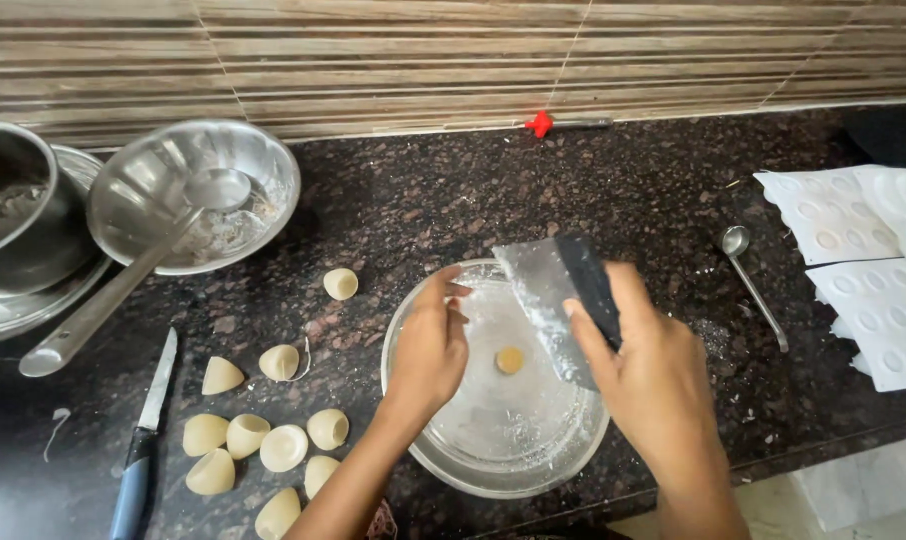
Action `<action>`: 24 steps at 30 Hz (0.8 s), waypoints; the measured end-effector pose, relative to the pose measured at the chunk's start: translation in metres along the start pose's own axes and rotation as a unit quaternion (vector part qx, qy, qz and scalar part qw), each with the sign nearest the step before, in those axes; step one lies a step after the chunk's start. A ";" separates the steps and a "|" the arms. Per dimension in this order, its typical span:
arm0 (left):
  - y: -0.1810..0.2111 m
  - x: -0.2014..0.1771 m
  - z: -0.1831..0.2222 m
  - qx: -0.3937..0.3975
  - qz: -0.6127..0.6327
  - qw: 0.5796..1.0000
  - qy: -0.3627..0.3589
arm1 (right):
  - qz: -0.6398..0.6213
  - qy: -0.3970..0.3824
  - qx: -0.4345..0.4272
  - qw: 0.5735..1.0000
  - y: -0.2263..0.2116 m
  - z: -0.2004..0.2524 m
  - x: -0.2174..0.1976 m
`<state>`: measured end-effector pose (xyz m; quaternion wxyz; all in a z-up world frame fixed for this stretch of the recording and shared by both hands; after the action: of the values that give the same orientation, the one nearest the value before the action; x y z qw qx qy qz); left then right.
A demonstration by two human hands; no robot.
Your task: Breaking down white material chunks on a metal plate using a scraper tool.
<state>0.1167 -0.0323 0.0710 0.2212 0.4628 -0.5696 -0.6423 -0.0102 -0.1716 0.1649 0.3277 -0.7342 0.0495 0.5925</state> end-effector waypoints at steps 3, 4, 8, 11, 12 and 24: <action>-0.005 -0.009 0.001 -0.020 0.015 0.999 0.045 | 0.047 -0.051 0.036 0.997 0.011 -0.008 0.030; -0.008 -0.009 0.001 -0.020 0.015 0.999 0.043 | 0.046 -0.050 0.038 0.997 0.016 -0.010 0.044; -0.016 -0.011 0.004 -0.019 0.038 0.996 0.074 | 0.101 -0.110 -0.048 0.988 0.012 -0.012 0.073; 0.001 -0.011 0.000 -0.001 0.044 0.996 0.072 | 0.093 -0.080 -0.073 0.990 0.007 -0.010 0.068; 0.008 -0.010 -0.001 -0.003 0.044 0.997 0.067 | 0.092 -0.064 -0.094 0.989 0.005 -0.008 0.067; 0.045 0.076 -0.046 0.091 0.065 0.989 -0.097 | -0.001 -0.078 -0.001 0.997 0.035 0.015 0.070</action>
<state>0.1093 -0.1294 0.0904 0.1634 0.3786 -0.6732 -0.6138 -0.0183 -0.1683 0.0856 0.3304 -0.6858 0.0227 0.6481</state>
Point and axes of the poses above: each hand's wrist, its own z-axis away from the middle knuckle, its own x-axis out of the palm, y = z × x, the point moved 7 cm from there along -z, towards the middle knuckle, and after that the axes turned 6 degrees about -x, right-handed, at the moved point
